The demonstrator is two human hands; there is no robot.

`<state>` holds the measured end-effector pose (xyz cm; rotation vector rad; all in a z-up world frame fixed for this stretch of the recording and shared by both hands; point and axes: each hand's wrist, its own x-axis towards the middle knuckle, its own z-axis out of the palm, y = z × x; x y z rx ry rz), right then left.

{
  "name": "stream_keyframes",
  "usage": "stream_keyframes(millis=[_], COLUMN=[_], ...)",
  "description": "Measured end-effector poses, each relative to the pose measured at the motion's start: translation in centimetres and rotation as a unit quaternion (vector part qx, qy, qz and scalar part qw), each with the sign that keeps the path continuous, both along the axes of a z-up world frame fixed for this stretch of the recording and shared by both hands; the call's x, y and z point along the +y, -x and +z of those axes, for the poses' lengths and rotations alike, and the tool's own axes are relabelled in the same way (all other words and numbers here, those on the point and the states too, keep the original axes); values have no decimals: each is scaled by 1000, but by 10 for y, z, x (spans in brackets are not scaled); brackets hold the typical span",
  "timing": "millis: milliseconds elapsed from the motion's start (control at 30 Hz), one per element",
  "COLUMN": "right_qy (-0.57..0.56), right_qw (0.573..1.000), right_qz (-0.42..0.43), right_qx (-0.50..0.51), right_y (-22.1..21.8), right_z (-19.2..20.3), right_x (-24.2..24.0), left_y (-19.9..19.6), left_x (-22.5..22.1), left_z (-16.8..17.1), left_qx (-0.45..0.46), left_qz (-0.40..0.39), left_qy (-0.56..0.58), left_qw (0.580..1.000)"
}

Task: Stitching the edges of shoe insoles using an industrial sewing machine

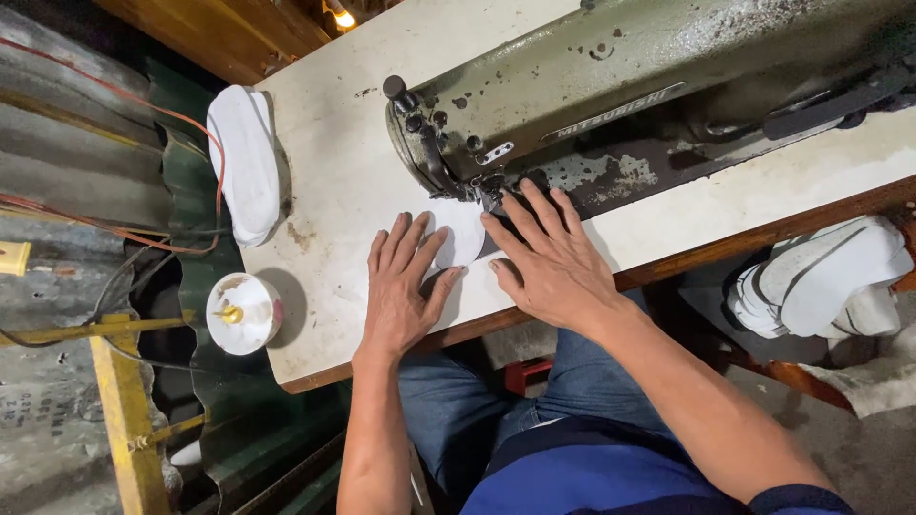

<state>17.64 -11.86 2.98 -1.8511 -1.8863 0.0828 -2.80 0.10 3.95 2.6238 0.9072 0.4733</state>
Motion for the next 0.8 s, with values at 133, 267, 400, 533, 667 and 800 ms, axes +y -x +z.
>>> stream_keyframes(millis=[133,267,400,533,667,800], right_qy=[2,8,-2,-5,-22,-19], right_qw=[1000,1000,999,1000,999,999], right_qz=[0,0,1,-15,-24,-27], right_qx=[14,22,32,23,32,21], right_y=[0,0,0,6,10,8], right_z=[1,2,1,0,1,2], right_x=[0,1,0,4,8,8], left_y=[0,-1,-1,-3,-4,-7], left_x=[8,16,17,16,16,16], left_z=[-1,-5,-6,-5,-6,-6], left_qx=[8,21,17,15,16,10], left_qz=[-1,-6,-5,-2,2,6], left_qy=[5,1,-1,-5,-17,-25], left_qw=[1000,1000,1000,1000,1000,1000])
